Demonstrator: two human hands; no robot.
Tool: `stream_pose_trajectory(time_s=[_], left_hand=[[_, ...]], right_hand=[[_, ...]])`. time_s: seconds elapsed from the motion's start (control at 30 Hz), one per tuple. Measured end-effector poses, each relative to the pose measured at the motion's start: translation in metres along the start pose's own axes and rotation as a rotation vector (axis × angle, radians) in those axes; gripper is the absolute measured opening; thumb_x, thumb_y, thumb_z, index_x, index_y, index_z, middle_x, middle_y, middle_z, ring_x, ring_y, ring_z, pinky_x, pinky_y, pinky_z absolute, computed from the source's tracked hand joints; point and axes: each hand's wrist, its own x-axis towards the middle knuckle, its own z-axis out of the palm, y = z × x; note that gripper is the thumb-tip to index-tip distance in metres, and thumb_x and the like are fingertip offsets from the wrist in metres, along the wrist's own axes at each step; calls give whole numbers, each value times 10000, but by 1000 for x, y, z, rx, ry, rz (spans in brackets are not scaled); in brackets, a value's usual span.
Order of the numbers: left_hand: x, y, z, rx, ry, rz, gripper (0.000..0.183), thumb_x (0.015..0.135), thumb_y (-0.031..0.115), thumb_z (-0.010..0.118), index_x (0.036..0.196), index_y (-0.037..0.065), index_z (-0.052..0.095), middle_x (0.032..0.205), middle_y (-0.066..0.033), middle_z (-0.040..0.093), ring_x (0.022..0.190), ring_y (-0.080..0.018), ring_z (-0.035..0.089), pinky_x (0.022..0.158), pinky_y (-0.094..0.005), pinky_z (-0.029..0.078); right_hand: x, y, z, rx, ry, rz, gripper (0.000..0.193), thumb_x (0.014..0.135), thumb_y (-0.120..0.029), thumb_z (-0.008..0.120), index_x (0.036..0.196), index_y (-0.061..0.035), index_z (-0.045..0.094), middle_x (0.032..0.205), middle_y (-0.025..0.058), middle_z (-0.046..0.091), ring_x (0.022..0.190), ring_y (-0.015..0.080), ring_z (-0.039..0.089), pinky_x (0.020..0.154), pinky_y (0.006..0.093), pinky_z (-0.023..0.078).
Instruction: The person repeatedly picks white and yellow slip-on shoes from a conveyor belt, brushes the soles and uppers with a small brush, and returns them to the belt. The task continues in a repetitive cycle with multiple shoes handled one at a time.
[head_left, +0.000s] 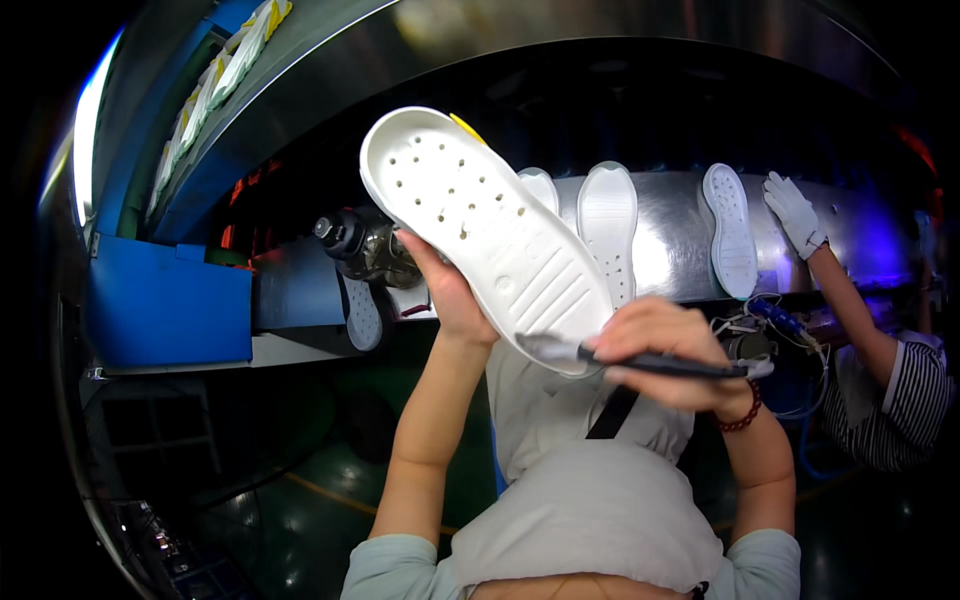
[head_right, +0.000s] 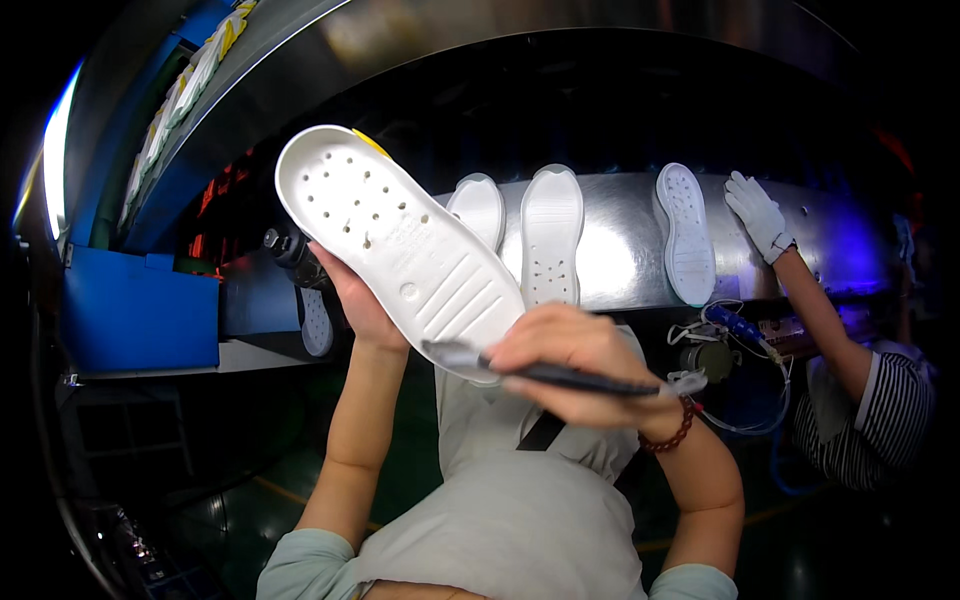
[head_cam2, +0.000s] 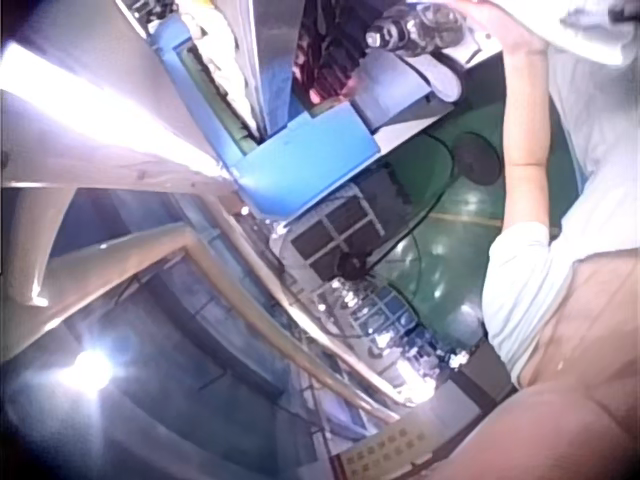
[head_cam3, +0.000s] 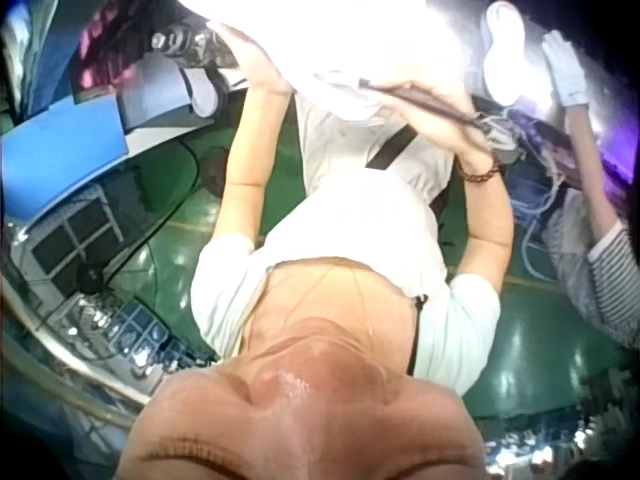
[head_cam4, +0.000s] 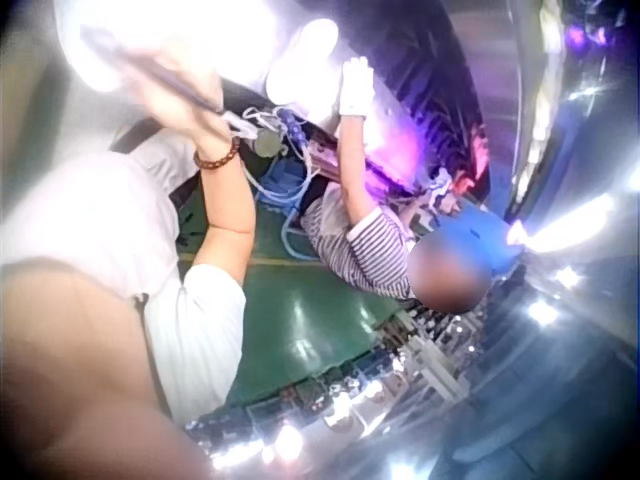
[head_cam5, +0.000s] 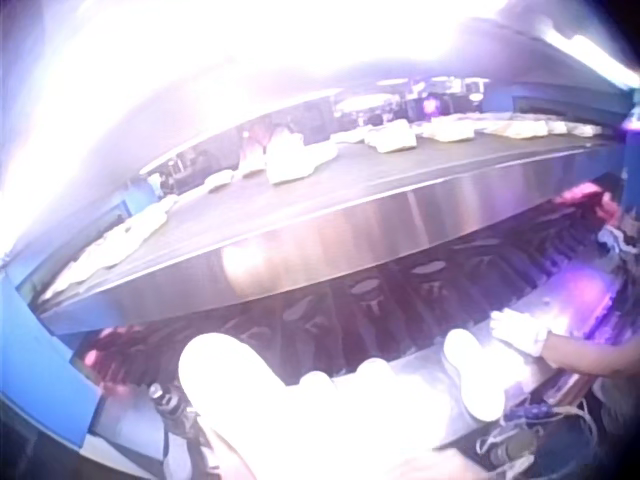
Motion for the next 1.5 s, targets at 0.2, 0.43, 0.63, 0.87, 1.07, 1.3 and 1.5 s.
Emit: stream_pose_trajectory(time_s=[0.2, 0.43, 0.63, 0.87, 1.07, 1.3, 1.5], left_hand=[[4, 3, 15, -122, -169, -20, 732, 771, 656, 209, 1305, 156, 220, 1291, -75, 342, 1128, -273, 407, 918, -417, 365], [10, 14, 18, 118, -161, 70, 690, 785, 630, 252, 1303, 175, 227, 1295, -73, 337, 1112, -266, 427, 917, -425, 367], [-8, -4, 21, -237, -400, -45, 822, 763, 663, 259, 1280, 24, 257, 1288, -149, 328, 1166, -288, 345, 996, -392, 245], [-19, -22, 7, 130, -48, -115, 708, 775, 547, 366, 1296, 86, 240, 1276, -186, 323, 1102, -372, 403, 889, -542, 348], [-12, -13, 11, -176, -220, -128, 599, 800, 393, 400, 1214, -35, 330, 1169, -198, 441, 1025, -281, 489, 882, -372, 393], [-11, -1, 20, 123, -241, -304, 539, 807, 309, 370, 1213, -42, 325, 1131, -194, 471, 984, -272, 515, 866, -355, 405], [-7, 10, 31, 293, -178, -542, 535, 804, 305, 385, 1210, -40, 335, 1105, -193, 487, 942, -240, 538, 817, -323, 431]], right_hand=[[-4, 10, -14, 268, 126, 141, 226, 639, 19, 642, 856, -42, 627, 875, 80, 610, 848, 175, 551, 774, 273, 441], [-6, 20, -12, 593, 116, 141, 194, 675, 6, 615, 868, -14, 608, 901, 104, 608, 878, 185, 551, 808, 281, 436], [1, 9, 5, 920, 262, 182, 176, 718, 37, 567, 893, 30, 550, 931, 179, 586, 878, 196, 573, 800, 284, 455], [5, -1, 11, 644, 162, 197, 190, 694, 55, 587, 877, 3, 588, 889, 132, 597, 822, 147, 564, 743, 232, 441], [18, 6, -10, 428, 61, 199, 202, 667, 8, 635, 864, -34, 620, 873, 93, 611, 780, 126, 560, 716, 228, 441], [23, 2, -28, 329, -18, 187, 203, 678, 30, 620, 879, 6, 606, 884, 122, 615, 815, 167, 594, 747, 252, 466], [24, -1, -32, 278, -243, 101, 202, 675, 8, 634, 875, 3, 608, 872, 107, 624, 801, 155, 598, 725, 245, 467]])
